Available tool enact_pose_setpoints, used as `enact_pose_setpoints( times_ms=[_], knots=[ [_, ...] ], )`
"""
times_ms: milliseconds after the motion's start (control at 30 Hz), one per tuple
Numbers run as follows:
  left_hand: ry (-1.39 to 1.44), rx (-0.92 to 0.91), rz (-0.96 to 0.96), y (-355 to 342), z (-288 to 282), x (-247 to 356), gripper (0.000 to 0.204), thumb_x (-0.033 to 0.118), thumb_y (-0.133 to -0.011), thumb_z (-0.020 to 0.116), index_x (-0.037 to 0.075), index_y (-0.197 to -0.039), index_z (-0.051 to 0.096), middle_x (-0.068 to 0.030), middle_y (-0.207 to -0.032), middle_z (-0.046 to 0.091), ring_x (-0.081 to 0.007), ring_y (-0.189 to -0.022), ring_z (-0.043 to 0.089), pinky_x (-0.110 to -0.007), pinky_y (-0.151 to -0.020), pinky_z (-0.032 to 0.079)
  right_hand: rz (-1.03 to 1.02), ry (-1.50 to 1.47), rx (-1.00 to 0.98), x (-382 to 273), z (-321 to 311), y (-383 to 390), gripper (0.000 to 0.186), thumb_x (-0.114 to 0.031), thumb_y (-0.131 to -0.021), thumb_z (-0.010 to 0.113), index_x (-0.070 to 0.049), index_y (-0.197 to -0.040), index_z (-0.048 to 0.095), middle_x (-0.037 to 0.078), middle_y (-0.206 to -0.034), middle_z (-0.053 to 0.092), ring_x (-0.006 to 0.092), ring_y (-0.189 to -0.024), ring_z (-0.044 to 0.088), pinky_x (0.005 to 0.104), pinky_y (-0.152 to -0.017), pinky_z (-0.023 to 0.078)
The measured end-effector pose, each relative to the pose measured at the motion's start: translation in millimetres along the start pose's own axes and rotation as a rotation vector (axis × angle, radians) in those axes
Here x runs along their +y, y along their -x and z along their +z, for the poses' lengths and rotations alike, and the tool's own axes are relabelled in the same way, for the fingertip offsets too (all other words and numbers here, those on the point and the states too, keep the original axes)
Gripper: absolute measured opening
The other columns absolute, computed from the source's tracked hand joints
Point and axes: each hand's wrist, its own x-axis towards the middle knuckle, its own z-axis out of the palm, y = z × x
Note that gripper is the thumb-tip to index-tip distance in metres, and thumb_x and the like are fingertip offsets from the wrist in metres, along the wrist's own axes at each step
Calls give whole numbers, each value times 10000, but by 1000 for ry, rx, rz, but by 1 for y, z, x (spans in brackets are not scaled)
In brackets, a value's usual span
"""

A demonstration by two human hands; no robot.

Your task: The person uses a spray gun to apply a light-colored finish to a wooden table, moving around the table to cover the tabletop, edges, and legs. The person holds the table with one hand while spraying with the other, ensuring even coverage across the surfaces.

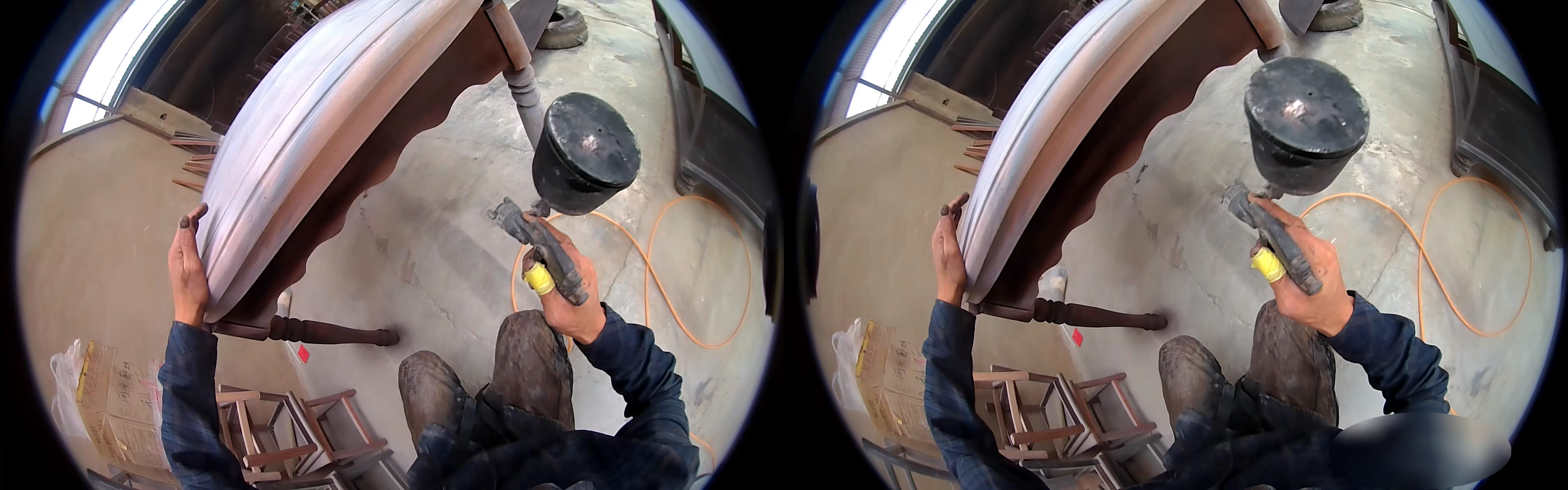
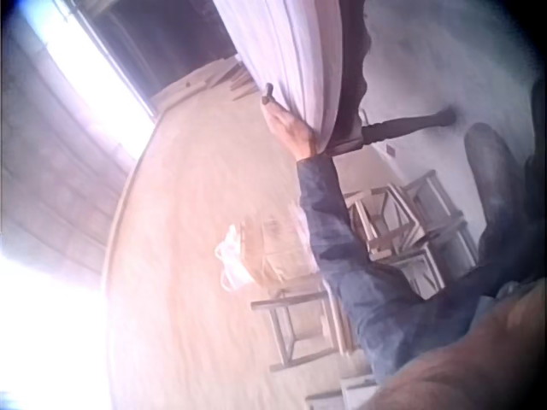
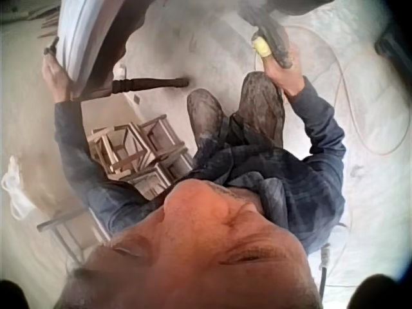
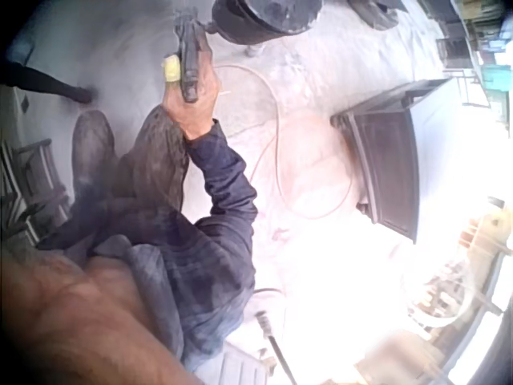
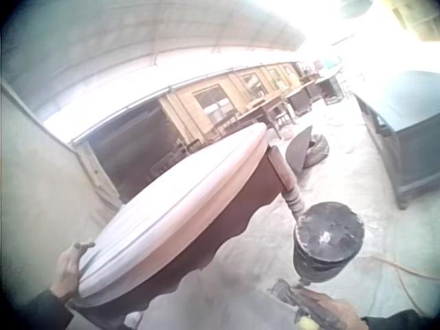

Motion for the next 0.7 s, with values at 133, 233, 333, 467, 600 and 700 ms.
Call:
enact_pose_setpoints(
  times_ms=[133,233,333,467,600,700],
  knots=[
    [5,-11,12,-2,-4,0,634,436,-1097,312,-105,-1296,577,-200,-1316,604,-262,-1288,517,-360,-1148,323,10,-62,-150,-4,19,15,109,-54,-882,658,10,-968,641,183,-1099,662,369,-1257,588,403,-1006,452],
    [14,-17,12,-2,-2,-3,635,442,-1097,314,-100,-1295,581,-191,-1304,611,-252,-1269,524,-350,-1137,329,16,-99,-196,-6,30,21,67,-90,-897,647,-25,-908,640,132,-910,679,383,-1256,583,423,-1003,448],
    [0,-26,8,-2,1,-1,635,460,-1093,322,-77,-1291,597,-181,-1285,622,-238,-1246,532,-335,-1117,340,15,-89,-201,-4,33,24,106,-98,-908,640,-21,-981,631,123,-958,674,321,-1151,624,398,-961,464],
    [5,-8,-16,-3,0,-11,631,492,-1085,333,-30,-1279,628,-170,-1264,635,-226,-1221,542,-321,-1094,351,37,-3,-27,-4,40,19,336,-119,-935,653,28,-1230,584,146,-1155,627,202,-966,635,317,-849,496],
    [-27,-22,49,-8,4,-6,644,521,-1076,340,-11,-1284,638,-172,-1265,634,-227,-1217,546,-324,-1097,349,152,-29,-39,-17,46,24,330,-128,-921,685,39,-1192,599,222,-1340,614,259,-1093,672,326,-908,502],
    [-31,3,71,-6,6,0,656,535,-1071,344,-11,-1290,636,-173,-1266,633,-226,-1219,547,-323,-1101,345,48,24,-119,-23,62,35,300,-69,-893,678,34,-1167,612,232,-1336,613,294,-1128,665,340,-931,500]
  ],
)
